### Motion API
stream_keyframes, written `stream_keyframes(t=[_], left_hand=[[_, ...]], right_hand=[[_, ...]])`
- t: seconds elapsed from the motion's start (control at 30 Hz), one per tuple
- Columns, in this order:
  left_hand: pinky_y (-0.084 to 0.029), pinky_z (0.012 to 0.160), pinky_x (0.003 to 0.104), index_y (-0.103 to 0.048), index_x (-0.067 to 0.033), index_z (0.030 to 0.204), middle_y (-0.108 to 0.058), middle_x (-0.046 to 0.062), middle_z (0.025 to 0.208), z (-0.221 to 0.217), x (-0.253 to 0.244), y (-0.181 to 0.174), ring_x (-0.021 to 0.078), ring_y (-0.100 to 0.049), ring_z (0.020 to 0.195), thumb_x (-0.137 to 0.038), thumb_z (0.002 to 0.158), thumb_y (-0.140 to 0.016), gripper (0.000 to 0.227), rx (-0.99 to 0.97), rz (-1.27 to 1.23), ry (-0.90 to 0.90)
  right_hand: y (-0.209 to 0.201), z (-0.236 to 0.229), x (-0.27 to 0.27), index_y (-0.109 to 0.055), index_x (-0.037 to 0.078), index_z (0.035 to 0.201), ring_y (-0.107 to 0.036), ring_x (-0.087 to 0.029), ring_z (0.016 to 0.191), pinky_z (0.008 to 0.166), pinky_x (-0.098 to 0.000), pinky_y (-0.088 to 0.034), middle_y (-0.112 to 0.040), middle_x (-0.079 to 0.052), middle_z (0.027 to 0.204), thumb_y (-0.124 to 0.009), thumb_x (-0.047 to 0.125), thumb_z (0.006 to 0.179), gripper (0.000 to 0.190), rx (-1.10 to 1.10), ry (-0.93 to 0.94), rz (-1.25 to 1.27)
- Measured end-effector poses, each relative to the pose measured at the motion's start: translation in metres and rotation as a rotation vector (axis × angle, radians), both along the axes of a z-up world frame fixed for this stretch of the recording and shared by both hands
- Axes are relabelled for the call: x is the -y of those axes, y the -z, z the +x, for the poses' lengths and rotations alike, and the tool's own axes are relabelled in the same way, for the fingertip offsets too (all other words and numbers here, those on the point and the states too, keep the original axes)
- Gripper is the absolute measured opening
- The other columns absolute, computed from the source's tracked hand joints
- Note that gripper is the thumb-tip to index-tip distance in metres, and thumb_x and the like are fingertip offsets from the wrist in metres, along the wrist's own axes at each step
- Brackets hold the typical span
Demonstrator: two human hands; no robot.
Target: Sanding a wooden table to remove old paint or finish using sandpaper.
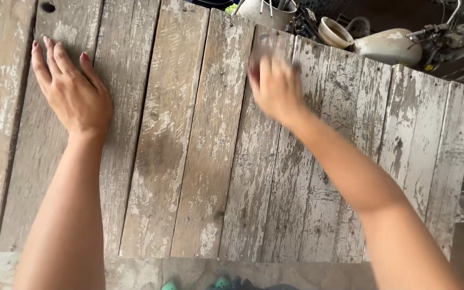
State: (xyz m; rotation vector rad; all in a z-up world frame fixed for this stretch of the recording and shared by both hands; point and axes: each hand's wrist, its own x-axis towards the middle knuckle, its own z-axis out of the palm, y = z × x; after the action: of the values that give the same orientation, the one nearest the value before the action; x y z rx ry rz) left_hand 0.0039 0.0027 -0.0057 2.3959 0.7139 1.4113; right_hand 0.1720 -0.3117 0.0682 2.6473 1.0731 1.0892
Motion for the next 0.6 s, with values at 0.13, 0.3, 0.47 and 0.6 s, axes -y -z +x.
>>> stream_keyframes(t=[0.13, 0.3, 0.47, 0.6], left_hand=[[-0.023, 0.118, 0.056, -0.052, 0.0188, 0.144, -0.049, 0.034, 0.152, -0.004, -0.001, 0.001, 0.046, -0.03, 0.141, -0.027, 0.119, -0.031, 0.057, 0.015, -0.003, 0.022], [-0.023, 0.118, 0.056, -0.051, 0.0188, 0.145, -0.047, 0.034, 0.153, -0.003, 0.003, 0.0, 0.0457, -0.028, 0.141, -0.025, 0.118, -0.031, 0.055, 0.002, -0.022, 0.037], [-0.024, 0.118, 0.057, -0.052, 0.0198, 0.142, -0.048, 0.035, 0.152, -0.005, 0.003, -0.001, 0.0462, -0.029, 0.14, -0.017, 0.116, -0.035, 0.048, 0.028, 0.002, 0.043], [-0.027, 0.116, 0.059, -0.052, 0.023, 0.139, -0.048, 0.039, 0.148, -0.008, 0.002, -0.001, 0.0476, -0.029, 0.139, -0.011, 0.116, -0.036, 0.044, 0.086, 0.079, 0.098]], right_hand=[[0.012, -0.064, 0.022, -0.066, 0.0, 0.088, -0.044, -0.011, 0.038, 0.032, -0.0206, -0.035, -0.062, -0.017, 0.074, -0.052, 0.026, 0.104, 0.034, -0.279, -0.211, -0.056], [0.011, -0.004, -0.005, -0.063, -0.002, 0.103, -0.039, -0.009, 0.039, 0.029, -0.0211, -0.029, -0.06, -0.011, 0.069, -0.049, 0.016, 0.105, 0.023, -0.025, -0.261, 0.116], [0.003, 0.079, -0.028, -0.049, 0.014, 0.057, -0.032, -0.008, 0.034, 0.032, -0.0215, -0.021, -0.043, 0.004, 0.046, -0.034, 0.028, 0.108, 0.054, -0.051, -0.05, 0.345], [0.026, -0.045, 0.01, -0.059, 0.001, 0.093, -0.038, -0.009, 0.042, 0.033, -0.0219, -0.032, -0.06, -0.017, 0.084, -0.029, 0.033, 0.109, 0.047, -0.37, 0.109, 0.164]])
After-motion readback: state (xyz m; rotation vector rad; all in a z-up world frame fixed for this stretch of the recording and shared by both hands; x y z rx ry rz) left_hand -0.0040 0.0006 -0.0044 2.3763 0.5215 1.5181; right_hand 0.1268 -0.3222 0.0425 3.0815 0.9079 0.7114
